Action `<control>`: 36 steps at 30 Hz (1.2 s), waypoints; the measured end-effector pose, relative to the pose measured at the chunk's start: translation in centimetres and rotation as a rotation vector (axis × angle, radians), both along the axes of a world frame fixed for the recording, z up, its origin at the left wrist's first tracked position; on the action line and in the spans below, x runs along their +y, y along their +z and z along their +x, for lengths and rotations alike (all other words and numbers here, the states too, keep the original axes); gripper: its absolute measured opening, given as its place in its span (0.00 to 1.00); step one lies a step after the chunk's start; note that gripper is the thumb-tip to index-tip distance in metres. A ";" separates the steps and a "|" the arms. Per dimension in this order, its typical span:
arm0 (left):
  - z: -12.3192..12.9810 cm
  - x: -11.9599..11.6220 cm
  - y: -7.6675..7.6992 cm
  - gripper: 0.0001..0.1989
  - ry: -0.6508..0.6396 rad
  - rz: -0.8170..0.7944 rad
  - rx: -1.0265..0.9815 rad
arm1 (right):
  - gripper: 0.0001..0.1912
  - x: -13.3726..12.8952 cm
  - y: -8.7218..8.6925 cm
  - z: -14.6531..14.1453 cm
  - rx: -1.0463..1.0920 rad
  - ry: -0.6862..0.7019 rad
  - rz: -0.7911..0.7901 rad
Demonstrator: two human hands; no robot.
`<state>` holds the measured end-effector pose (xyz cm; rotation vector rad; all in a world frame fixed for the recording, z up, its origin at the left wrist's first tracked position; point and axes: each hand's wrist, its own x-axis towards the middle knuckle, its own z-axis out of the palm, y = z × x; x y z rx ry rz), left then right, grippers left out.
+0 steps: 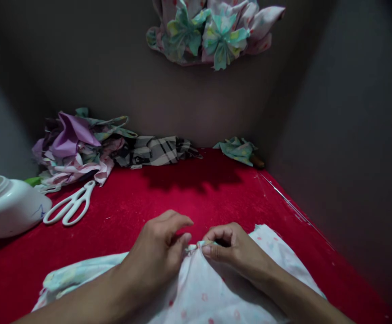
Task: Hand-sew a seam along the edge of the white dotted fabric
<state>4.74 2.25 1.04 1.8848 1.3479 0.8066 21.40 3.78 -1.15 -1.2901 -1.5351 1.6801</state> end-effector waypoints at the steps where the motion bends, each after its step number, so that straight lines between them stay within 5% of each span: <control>1: 0.0 -0.1 0.1 0.09 -0.020 0.067 0.003 | 0.06 0.0 -0.1 0.0 0.007 0.002 0.000; 5: 0.8 -0.4 -0.1 0.08 -0.171 0.117 0.000 | 0.06 -0.1 -0.3 0.1 0.042 0.007 0.011; 10: 1.3 -0.7 -1.4 0.07 -0.209 0.209 0.109 | 0.07 -0.3 -0.4 -0.1 0.063 0.022 0.000; 18: 1.3 -0.3 -1.5 0.08 -0.025 0.044 -0.039 | 0.06 -0.3 0.1 -0.3 0.027 0.018 -0.019; 29: 1.6 -0.2 -1.4 0.06 -0.068 0.062 -0.045 | 0.06 -0.2 -0.4 -0.2 0.012 0.009 0.017; 36: 1.5 0.2 -2.0 0.08 0.036 -0.185 -0.305 | 0.07 -0.2 0.2 -0.2 -0.055 0.025 0.030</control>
